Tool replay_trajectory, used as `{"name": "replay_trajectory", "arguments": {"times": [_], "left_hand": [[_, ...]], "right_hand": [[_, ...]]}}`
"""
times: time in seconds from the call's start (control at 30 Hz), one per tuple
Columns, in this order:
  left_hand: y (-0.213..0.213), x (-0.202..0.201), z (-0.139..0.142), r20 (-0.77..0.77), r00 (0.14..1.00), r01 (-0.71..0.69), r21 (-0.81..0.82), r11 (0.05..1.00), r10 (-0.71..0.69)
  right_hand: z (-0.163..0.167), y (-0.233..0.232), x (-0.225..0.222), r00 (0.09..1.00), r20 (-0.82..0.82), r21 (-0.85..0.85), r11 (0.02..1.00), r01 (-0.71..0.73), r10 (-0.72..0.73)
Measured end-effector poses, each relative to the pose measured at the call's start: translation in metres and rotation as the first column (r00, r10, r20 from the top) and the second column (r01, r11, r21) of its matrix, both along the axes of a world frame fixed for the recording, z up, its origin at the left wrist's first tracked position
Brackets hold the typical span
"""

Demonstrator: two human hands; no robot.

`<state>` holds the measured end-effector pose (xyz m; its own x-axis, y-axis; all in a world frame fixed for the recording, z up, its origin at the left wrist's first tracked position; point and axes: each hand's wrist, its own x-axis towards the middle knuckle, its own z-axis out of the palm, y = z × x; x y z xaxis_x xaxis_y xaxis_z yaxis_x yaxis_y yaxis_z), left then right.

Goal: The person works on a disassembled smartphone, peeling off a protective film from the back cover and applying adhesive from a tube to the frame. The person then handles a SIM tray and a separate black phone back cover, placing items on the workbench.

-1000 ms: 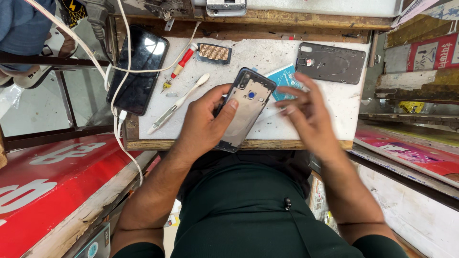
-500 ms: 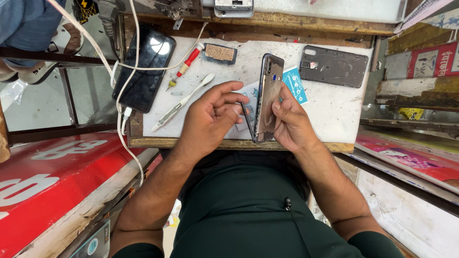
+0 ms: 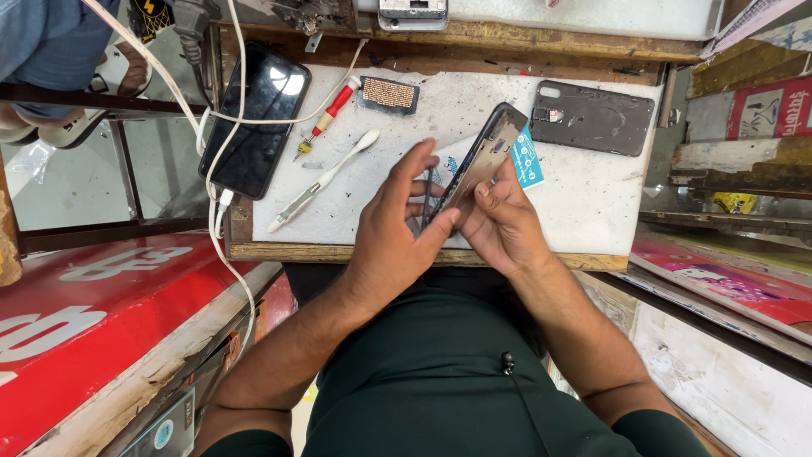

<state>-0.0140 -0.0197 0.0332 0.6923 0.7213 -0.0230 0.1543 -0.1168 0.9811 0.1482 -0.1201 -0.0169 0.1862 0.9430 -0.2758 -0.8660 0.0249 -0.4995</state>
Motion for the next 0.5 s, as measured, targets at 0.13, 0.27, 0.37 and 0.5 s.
{"name": "replay_trajectory", "arguments": {"times": [0.13, 0.27, 0.37, 0.5], "left_hand": [[0.01, 0.003, 0.0, -0.03, 1.0, 0.001, -0.013, 1.0, -0.002], [0.027, 0.003, -0.004, -0.054, 0.995, 0.084, -0.034, 0.996, -0.086], [0.035, 0.011, -0.012, -0.046, 0.993, 0.11, -0.048, 0.993, -0.112], [0.033, 0.027, -0.029, -0.026, 0.99, 0.136, -0.108, 0.985, -0.139]], "right_hand": [[-0.01, -0.005, 0.004, 0.998, 0.018, -0.026, 0.998, 0.054, -0.054], [-0.014, -0.014, 0.036, 0.978, 0.147, -0.077, 0.984, 0.16, -0.148], [-0.008, -0.016, 0.072, 0.931, 0.344, 0.025, 0.992, 0.12, -0.121], [0.002, -0.015, 0.1, 0.761, 0.649, -0.143, 0.983, 0.119, 0.003]]}}
